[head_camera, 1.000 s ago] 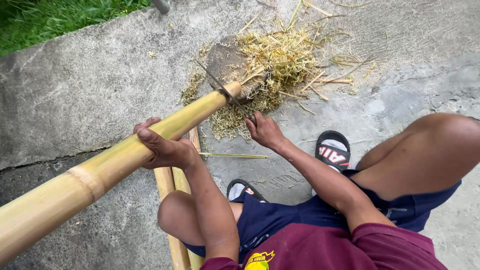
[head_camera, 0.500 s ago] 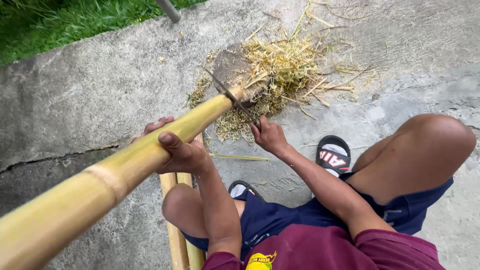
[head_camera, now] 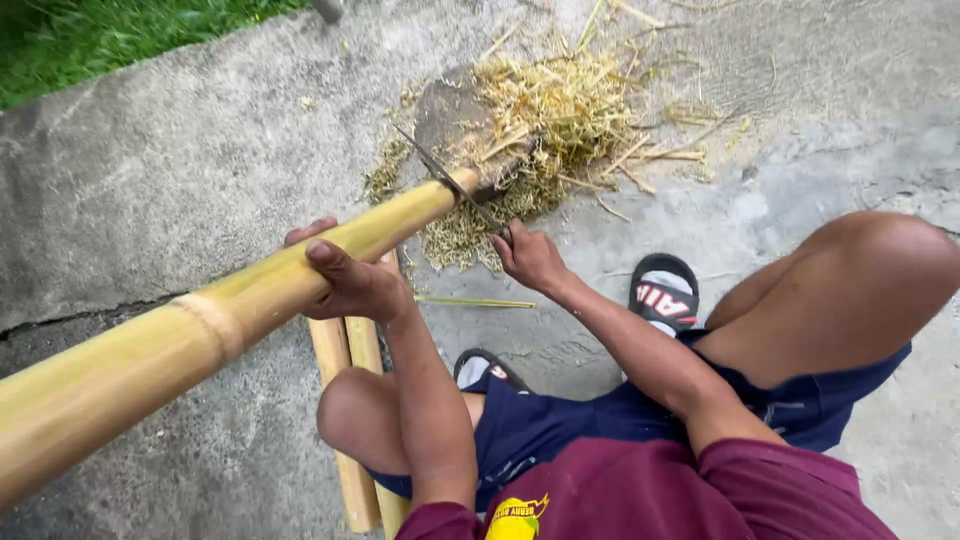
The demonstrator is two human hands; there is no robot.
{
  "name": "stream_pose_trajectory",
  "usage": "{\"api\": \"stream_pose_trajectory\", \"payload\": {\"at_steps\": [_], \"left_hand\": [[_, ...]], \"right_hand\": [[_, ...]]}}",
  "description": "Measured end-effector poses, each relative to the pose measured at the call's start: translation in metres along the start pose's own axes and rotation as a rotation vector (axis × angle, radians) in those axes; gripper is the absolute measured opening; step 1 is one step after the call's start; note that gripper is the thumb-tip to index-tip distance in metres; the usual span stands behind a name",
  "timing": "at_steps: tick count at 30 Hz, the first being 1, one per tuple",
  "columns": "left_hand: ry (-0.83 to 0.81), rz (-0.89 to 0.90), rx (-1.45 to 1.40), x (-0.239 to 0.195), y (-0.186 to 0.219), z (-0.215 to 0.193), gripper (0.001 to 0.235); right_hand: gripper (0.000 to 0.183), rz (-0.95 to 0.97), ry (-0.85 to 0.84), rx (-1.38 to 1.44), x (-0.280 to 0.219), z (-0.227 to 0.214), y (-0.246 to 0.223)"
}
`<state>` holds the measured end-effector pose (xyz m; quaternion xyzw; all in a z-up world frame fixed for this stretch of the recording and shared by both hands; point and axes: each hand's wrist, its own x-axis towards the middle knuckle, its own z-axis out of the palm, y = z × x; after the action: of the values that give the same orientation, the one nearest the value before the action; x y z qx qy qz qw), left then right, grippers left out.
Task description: Processing bamboo stalks by scraping the outer layer and cutting them into segments using a machete.
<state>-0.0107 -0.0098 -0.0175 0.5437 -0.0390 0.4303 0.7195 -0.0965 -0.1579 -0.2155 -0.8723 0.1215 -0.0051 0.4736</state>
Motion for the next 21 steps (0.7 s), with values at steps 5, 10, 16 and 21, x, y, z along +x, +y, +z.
{"api": "stream_pose_trajectory", "payload": {"at_steps": [5, 10, 16, 21], "left_hand": [[-0.042, 0.086, 0.068, 0.001, -0.002, 0.016, 0.057], [-0.027, 0.116, 0.156, 0.001, 0.004, 0.021, 0.061], [-0.054, 0.135, 0.188, 0.004, 0.001, 0.023, 0.061], [-0.039, 0.101, 0.128, -0.001, 0.004, 0.016, 0.066]], "right_hand": [[0.031, -0.03, 0.039, 0.032, 0.019, -0.016, -0.009], [0.029, -0.222, 0.169, 0.184, 0.013, -0.008, -0.011], [0.034, 0.213, -0.156, 0.071, 0.033, -0.011, 0.011], [0.036, -0.105, -0.027, 0.082, 0.012, 0.005, 0.012]]}}
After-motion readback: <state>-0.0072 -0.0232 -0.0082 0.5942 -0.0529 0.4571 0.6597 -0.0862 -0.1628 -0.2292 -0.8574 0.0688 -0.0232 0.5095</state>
